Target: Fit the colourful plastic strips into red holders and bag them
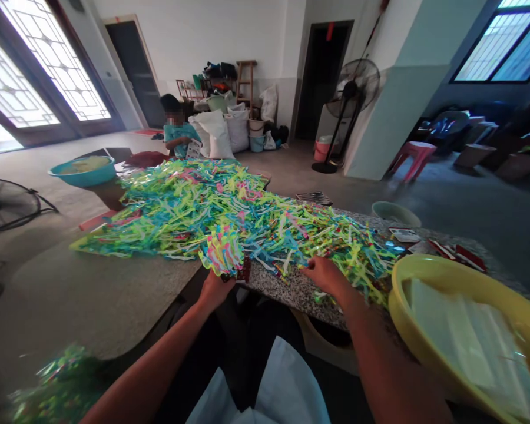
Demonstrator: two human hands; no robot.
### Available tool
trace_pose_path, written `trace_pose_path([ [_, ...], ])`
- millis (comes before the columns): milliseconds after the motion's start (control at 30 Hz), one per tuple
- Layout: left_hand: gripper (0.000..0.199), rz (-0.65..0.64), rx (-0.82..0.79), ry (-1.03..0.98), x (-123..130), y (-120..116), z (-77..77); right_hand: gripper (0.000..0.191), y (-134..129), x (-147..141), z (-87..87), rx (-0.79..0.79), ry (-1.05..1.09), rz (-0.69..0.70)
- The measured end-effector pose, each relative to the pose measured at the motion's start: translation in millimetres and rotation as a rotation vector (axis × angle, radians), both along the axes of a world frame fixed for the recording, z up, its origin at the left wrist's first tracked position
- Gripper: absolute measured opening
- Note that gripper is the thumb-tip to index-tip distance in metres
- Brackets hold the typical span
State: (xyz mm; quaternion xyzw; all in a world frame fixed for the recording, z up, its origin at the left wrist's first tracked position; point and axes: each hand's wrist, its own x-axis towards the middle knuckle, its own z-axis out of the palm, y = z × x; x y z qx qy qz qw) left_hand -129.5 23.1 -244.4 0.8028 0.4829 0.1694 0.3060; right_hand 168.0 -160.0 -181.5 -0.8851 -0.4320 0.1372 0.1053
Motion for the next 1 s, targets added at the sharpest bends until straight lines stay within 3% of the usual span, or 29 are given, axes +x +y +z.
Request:
trace_pose_path([
  [133,0.053,0.007,-0.006,-0.003,-0.1,0.0,0.4,0.021,21.4,-12.7,-9.6,0.055,0.029,0.011],
  [400,0.043,-0.026,0.038,-0.018,-2.4,2.9,-3.5,0.026,50.2,4.9,-21.5,0.028,-0.097,-0.151],
  [567,0.046,-0.012,0.025,0.011,-2.0,3.9,-5.0,0.025,65.5,1.5,-17.3,0.081,0.047,0.138],
  [700,0.050,0.004,0.000,0.036,-0.8,4.6,-6.0,0.021,85.3,1.1,-12.5,0.170,0.181,0.233],
  [900,0.049,-0.009,0.023,0.026,0.2,7.0,-8.7,0.036,135.1,1.2,-12.3,0.138,-0.038,-0.082],
  [1000,0.045,-0.024,0.018,0.028,-0.6,7.7,-8.5,0.052,156.3,-2.2,-16.1,0.116,-0.073,-0.154],
])
